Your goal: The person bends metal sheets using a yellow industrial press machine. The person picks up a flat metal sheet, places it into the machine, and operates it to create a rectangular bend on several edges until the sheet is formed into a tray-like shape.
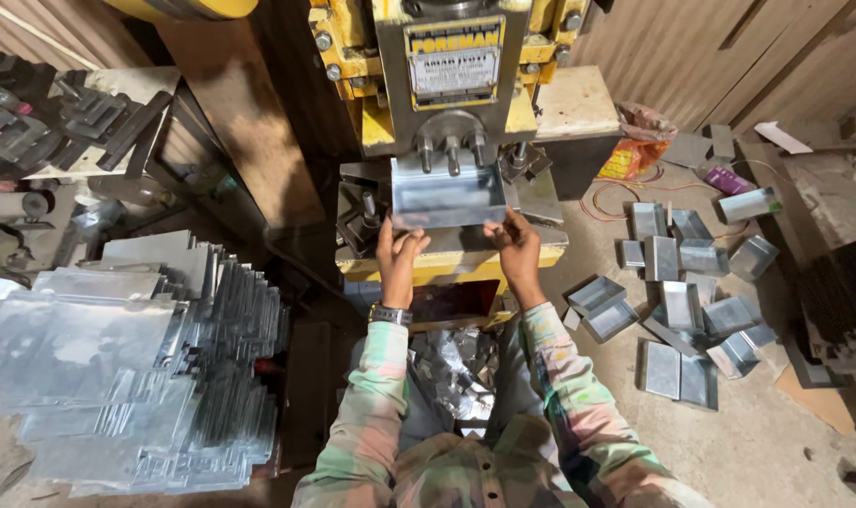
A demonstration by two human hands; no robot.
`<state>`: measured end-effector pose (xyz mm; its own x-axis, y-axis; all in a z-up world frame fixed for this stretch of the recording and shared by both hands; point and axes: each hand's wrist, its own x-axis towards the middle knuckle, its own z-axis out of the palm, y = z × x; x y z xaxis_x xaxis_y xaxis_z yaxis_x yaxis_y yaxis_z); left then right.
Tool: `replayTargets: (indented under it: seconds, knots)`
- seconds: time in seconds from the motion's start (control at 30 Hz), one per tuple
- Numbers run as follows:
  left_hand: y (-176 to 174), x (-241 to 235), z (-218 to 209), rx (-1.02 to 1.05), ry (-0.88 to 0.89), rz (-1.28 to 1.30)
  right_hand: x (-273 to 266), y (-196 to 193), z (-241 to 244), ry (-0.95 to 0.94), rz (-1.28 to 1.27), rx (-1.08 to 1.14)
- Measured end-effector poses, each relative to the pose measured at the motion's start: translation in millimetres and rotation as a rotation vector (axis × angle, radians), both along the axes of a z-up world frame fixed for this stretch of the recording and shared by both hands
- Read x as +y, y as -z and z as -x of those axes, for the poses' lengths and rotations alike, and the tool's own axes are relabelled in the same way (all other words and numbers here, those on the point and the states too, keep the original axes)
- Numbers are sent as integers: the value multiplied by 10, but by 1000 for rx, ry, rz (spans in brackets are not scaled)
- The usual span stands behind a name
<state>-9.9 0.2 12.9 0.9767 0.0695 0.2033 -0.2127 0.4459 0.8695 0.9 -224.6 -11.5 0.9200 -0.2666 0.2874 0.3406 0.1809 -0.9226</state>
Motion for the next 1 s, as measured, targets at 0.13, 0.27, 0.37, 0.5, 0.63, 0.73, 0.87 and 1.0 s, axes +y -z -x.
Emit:
replayTargets:
  seconds: [0.13,0.27,0.37,0.5,0.63,0.73,0.87,1.0]
  knots:
    - [-307,8,164,-55,29,-60,49,-437,221,-94,-9,66]
    - [-510,-25,630,-65,73,-172,165,-729,531,-172,-520,192]
    - [-523,-91,1127,-62,154,-107,180,-679,819,-2,-633,255]
    - [-397,241,1551,-174,-121,-412,-40,-313,1278,1,-534,15]
    - [-168,1412,1585,-240,-964,-1194,-465,94,1640,114,-508,123]
    - [36,2590,1452,-67,-1381,-1583,-931,331,1891,276,-542,186]
    - [362,3652,1452,548,-1515,-1842,-1858,471,1752,470,-559,2]
    - [554,3973,1419,859,-1337,-1504,-2665,546,1511,768,-648,231]
